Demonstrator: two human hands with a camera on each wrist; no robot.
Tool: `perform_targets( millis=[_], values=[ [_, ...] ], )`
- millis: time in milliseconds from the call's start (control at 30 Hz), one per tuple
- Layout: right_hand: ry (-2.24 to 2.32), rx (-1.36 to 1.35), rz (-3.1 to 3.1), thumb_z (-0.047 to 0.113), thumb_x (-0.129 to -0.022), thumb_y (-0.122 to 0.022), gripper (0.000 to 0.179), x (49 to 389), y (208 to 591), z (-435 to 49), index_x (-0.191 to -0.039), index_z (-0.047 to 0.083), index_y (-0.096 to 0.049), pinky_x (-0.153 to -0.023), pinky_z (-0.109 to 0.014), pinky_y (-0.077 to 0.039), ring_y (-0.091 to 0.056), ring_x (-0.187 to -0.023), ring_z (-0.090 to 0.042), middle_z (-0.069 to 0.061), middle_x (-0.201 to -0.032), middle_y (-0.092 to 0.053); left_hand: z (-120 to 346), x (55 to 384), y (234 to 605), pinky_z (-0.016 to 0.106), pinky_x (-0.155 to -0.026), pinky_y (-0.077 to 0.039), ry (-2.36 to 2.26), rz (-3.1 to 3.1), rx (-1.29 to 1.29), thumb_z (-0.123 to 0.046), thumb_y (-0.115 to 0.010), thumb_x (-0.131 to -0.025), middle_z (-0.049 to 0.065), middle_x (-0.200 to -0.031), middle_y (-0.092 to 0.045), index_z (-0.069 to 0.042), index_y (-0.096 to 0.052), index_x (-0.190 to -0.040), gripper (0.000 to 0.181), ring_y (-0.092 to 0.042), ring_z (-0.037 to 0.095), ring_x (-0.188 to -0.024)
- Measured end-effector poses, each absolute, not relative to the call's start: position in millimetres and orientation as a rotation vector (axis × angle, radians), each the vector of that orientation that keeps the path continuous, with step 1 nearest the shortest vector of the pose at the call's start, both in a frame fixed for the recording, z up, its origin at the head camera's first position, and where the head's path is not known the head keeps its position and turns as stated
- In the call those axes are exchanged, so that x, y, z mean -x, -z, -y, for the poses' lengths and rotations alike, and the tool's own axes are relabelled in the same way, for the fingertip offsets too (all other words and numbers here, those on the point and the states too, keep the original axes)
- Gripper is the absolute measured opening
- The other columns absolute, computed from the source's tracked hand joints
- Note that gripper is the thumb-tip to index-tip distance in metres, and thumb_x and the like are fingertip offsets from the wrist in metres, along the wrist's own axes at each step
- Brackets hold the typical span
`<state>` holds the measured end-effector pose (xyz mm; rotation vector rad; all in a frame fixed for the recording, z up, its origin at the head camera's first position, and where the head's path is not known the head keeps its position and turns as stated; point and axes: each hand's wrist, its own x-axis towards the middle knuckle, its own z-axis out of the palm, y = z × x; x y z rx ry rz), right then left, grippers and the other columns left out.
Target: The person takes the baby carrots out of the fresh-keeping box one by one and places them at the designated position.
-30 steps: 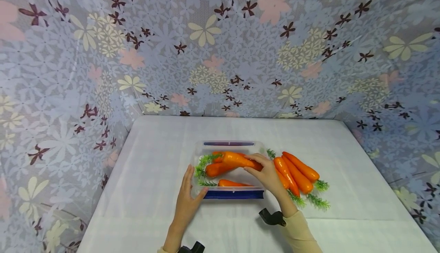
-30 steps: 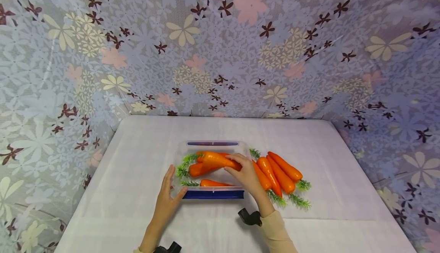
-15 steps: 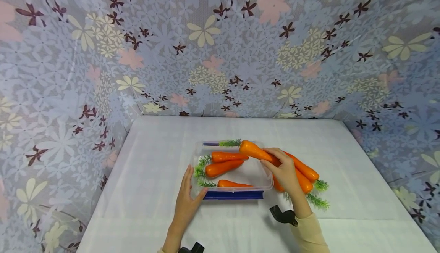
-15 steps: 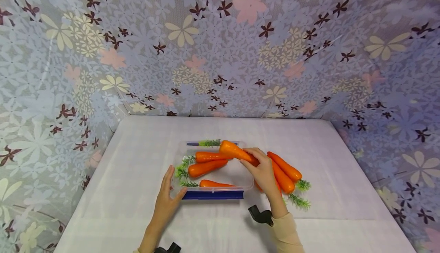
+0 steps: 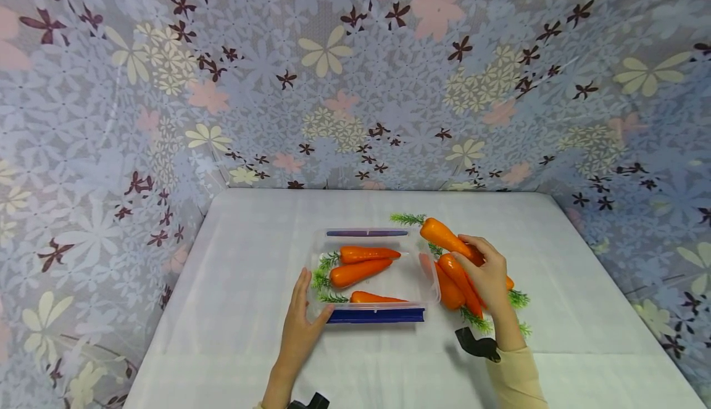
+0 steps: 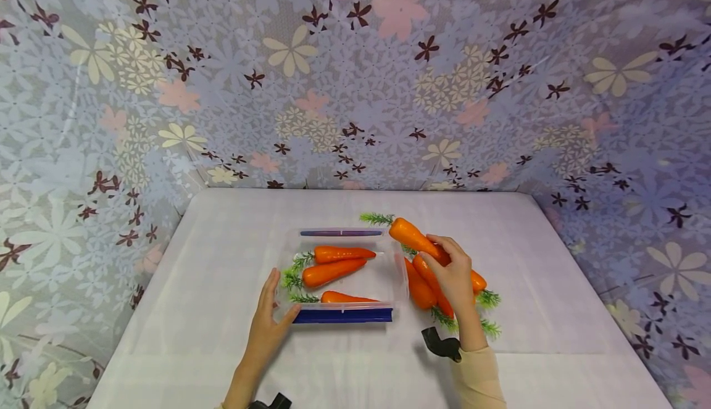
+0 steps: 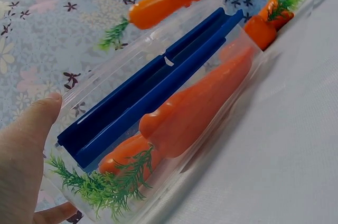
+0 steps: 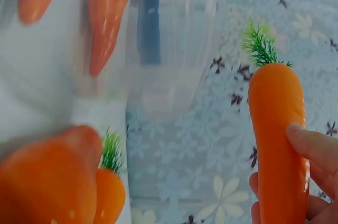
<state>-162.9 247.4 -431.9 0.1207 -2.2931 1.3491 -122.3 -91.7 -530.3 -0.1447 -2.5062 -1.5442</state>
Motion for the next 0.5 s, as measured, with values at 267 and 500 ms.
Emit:
perform_targets(
  millis=[267,500],
  values=[
    [-1.252,0.078,2.295,0.001,-0.080,-0.073,0.035,175,461,-281,-0.114,0.000,-0.067,-0.069,0.001,-0.044,-0.052,-0.079,0.012,-0.017,-0.104,-0.065,92,122,530,0.054,-0.106,-0.040,1.565,2.502,0.141,-0.037,-0.067,-0.087,-0.001,-0.161,-0.019,-0.015,-0.025,-0.151,0.079,-0.031,0.031,-0.142],
    [-1.223,0.276,2.339,0.007,-0.083,-0.071,0.034,175,473,-300,-0.116,0.002,-0.066,-0.066,0.001,-0.041,-0.049,-0.078,0.019,-0.020,-0.109,-0.066,92,122,530,0.053,-0.102,-0.044,1.540,2.507,0.157,-0.036,-0.066,-0.088,0.002,-0.161,-0.019,-0.015,-0.025,-0.152,0.079,-0.032,0.033,-0.142]
  ],
)
